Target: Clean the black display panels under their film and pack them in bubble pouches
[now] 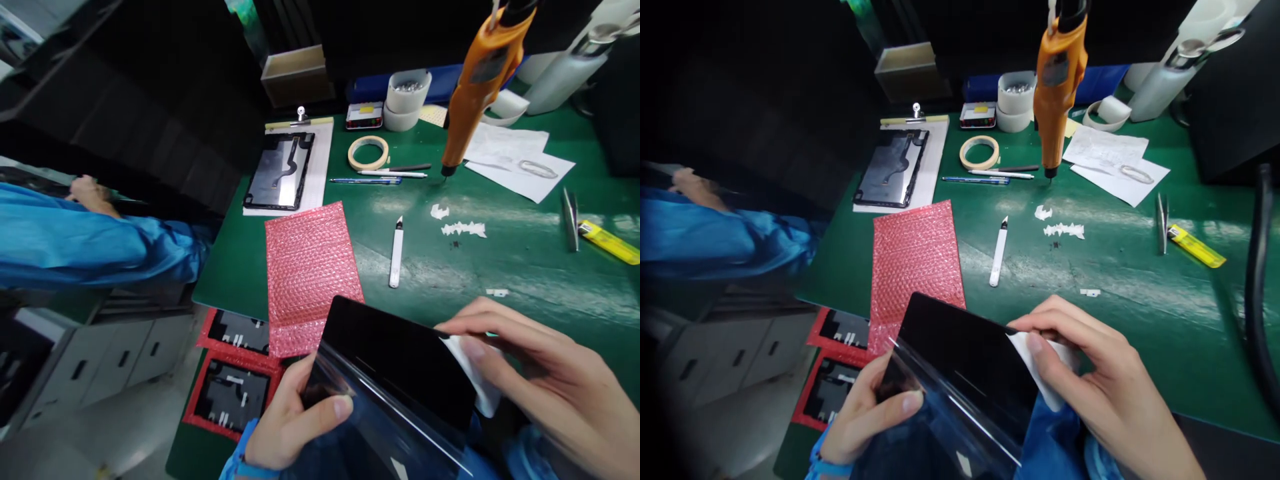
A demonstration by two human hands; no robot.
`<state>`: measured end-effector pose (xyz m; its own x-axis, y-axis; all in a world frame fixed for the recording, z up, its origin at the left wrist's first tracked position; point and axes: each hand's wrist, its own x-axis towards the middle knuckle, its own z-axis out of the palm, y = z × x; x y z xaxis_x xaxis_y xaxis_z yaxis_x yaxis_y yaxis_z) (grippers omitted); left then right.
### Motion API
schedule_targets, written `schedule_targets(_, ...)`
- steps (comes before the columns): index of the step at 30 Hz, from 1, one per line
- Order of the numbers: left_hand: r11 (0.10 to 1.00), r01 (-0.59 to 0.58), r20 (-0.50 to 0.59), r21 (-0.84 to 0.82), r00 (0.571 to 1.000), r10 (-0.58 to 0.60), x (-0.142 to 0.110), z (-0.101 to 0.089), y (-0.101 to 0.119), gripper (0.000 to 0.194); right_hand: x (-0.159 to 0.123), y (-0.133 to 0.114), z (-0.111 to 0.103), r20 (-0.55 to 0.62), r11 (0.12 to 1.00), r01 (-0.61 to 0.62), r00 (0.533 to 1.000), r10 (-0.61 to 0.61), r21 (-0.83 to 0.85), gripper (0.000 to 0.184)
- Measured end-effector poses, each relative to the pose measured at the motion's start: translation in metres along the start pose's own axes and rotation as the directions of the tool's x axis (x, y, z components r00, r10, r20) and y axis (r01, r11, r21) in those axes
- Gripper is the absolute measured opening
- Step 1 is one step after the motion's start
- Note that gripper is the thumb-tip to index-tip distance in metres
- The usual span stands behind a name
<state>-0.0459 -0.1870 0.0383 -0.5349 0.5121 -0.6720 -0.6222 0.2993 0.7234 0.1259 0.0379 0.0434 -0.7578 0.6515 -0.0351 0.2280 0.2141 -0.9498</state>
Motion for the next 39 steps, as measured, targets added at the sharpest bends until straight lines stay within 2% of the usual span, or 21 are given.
schedule_targets(5,0.998,0.054,0.026,-0.017,0.998,-0.053,0.001,0.000,0.003,0.056,-0.013,-0.001,0.006,-0.126,0.999,0.000,0.992,-0.006,-0.046,0.013)
schedule_targets(8,0.999,0.048,0.058,-0.002,0.997,-0.048,0.003,-0.003,0.001,0.055,-0.017,-0.001,0.011,-0.180,0.997,-0.010,0.984,-0.005,-0.082,0.014)
schedule_targets(11,0.999,0.040,0.063,0.012,0.997,-0.040,0.004,-0.004,0.001,0.053,-0.021,-0.001,0.014,-0.204,0.998,0.002,0.979,-0.015,-0.066,0.017)
schedule_targets(15,0.999,0.040,0.068,0.029,0.997,-0.042,0.004,-0.002,0.000,0.055,-0.023,-0.003,0.021,-0.223,0.998,-0.039,0.974,0.029,-0.041,0.013)
schedule_targets(20,0.998,-0.026,-0.001,0.058,1.000,0.026,-0.002,0.004,-0.003,0.054,-0.020,-0.008,0.035,-0.285,0.996,0.001,0.958,-0.026,-0.085,0.008)
schedule_targets(24,0.995,-0.034,-0.045,0.098,0.998,0.039,-0.006,0.004,-0.013,0.054,-0.012,-0.013,0.044,-0.342,0.985,-0.004,0.938,-0.056,-0.172,0.023)
schedule_targets(27,0.992,-0.038,-0.089,0.118,0.995,0.048,-0.008,-0.001,-0.025,0.056,-0.008,-0.016,0.046,-0.353,0.985,-0.020,0.935,-0.042,-0.171,0.030)
schedule_targets(30,0.991,-0.033,-0.146,0.132,0.988,0.052,-0.009,-0.007,-0.036,0.057,-0.005,-0.017,0.045,-0.328,0.990,-0.047,0.945,0.001,-0.131,0.029)
schedule_targets(32,0.991,-0.043,-0.164,0.126,0.984,0.064,-0.009,-0.009,-0.040,0.057,-0.005,-0.017,0.044,-0.323,0.992,-0.027,0.946,-0.013,-0.119,0.028)
schedule_targets(35,0.996,-0.058,-0.166,0.072,0.984,0.069,-0.008,-0.010,-0.038,0.057,-0.010,-0.018,0.042,-0.325,0.995,0.021,0.944,-0.051,-0.095,0.023)
schedule_targets(39,0.996,-0.080,-0.126,0.026,0.989,0.083,-0.005,-0.007,-0.028,0.055,-0.023,-0.016,0.039,-0.331,0.999,-0.024,0.944,0.007,-0.048,0.012)
